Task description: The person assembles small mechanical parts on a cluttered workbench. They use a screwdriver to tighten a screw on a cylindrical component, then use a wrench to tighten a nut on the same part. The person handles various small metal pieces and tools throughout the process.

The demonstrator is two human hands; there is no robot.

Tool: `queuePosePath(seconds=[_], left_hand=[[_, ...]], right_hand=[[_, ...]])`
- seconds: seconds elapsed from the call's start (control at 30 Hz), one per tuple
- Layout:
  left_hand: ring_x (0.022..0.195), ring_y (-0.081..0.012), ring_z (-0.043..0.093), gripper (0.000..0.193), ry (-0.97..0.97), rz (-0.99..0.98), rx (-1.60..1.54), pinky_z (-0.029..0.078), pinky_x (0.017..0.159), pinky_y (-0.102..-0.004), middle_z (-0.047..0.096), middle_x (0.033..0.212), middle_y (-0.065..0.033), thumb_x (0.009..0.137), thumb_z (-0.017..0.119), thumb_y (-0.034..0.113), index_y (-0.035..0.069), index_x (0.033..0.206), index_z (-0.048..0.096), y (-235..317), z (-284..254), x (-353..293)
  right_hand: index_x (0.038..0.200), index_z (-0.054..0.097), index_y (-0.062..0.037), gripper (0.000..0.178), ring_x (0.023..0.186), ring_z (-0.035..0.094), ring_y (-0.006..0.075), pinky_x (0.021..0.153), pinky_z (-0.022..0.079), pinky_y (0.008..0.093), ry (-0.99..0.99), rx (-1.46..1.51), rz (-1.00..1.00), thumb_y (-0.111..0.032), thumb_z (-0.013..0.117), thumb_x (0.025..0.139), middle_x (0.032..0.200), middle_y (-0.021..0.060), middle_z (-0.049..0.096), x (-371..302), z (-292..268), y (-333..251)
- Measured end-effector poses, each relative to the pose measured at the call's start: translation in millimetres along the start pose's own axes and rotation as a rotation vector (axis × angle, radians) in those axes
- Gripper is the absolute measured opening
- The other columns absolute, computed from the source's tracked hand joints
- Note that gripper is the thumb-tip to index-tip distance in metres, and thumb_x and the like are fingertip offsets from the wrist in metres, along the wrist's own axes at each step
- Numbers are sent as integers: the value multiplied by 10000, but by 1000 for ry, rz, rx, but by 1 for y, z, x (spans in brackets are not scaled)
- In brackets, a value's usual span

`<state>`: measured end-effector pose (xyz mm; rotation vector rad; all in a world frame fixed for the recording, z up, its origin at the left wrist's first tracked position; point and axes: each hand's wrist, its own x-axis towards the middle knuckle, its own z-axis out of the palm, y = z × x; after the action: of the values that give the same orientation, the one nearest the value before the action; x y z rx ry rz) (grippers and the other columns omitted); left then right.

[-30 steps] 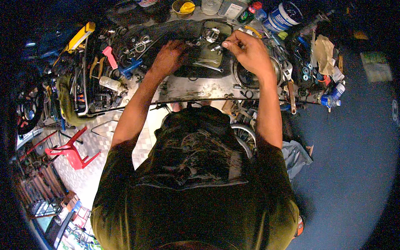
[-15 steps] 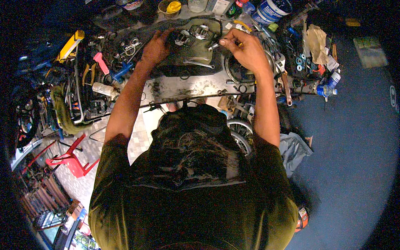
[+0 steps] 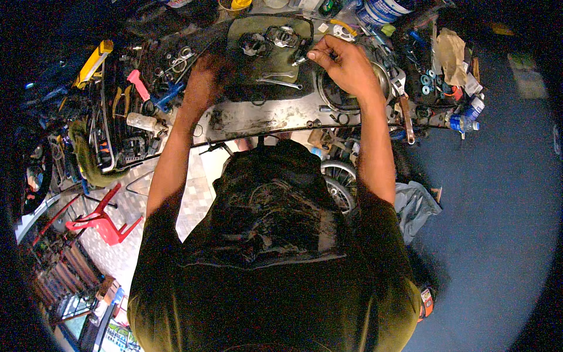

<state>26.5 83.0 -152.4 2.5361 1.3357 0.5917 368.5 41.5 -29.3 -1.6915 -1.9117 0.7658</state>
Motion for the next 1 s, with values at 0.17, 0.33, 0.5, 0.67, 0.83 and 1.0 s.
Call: queuePosePath(seconds=[0.17, 0.33, 0.5, 0.67, 0.83, 1.0], left_hand=[[1186, -361, 558, 377, -136, 43, 81, 448, 1022, -504, 607, 1223, -130, 865, 743, 282, 124, 1196, 659, 13, -8, -26], [1203, -359, 551, 377, -114, 70, 57, 453, 1026, -512, 602, 1232, -116, 894, 719, 348, 134, 1199, 658, 8, -2, -32], [1205, -346, 561, 332, -140, 118, 96, 459, 1044, -511, 612, 1225, -88, 901, 705, 364, 157, 1161, 697, 22, -7, -41], [1212, -326, 557, 250, -211, 97, 147, 456, 1048, -500, 624, 1222, -75, 914, 663, 251, 157, 1136, 725, 22, 0, -49], [1164, -326, 564, 241, -168, 69, 140, 462, 997, -480, 627, 1222, -89, 888, 644, 164, 108, 1108, 725, 34, 1, -53], [1123, -325, 560, 227, -182, -47, 142, 465, 956, -473, 626, 1193, -111, 862, 661, 120, 72, 1075, 725, 50, -9, -56]], right_hand=[[979, 699, -45, 285, 751, 662, 255, 719, 517, 384, -32, -42, -16, -328, 714, 944, 882, 108, 734, 4, 5, -3], [966, 694, -37, 288, 718, 633, 218, 692, 505, 374, -25, 7, -50, -323, 717, 947, 846, 90, 722, 8, 12, -3], [981, 681, -55, 253, 732, 584, 125, 674, 471, 314, -31, 50, -71, -302, 729, 953, 815, 29, 694, 9, 14, 7], [979, 695, -55, 264, 706, 603, 175, 670, 486, 341, -62, 45, -92, -316, 725, 946, 816, 63, 700, 13, 17, 8], [982, 701, -66, 271, 678, 600, 209, 664, 491, 362, -42, 25, -178, -331, 729, 934, 803, 94, 688, 17, 19, 20], [974, 695, -68, 285, 686, 625, 252, 662, 499, 383, -79, 38, -214, -346, 730, 924, 806, 109, 688, 27, 12, 20]])
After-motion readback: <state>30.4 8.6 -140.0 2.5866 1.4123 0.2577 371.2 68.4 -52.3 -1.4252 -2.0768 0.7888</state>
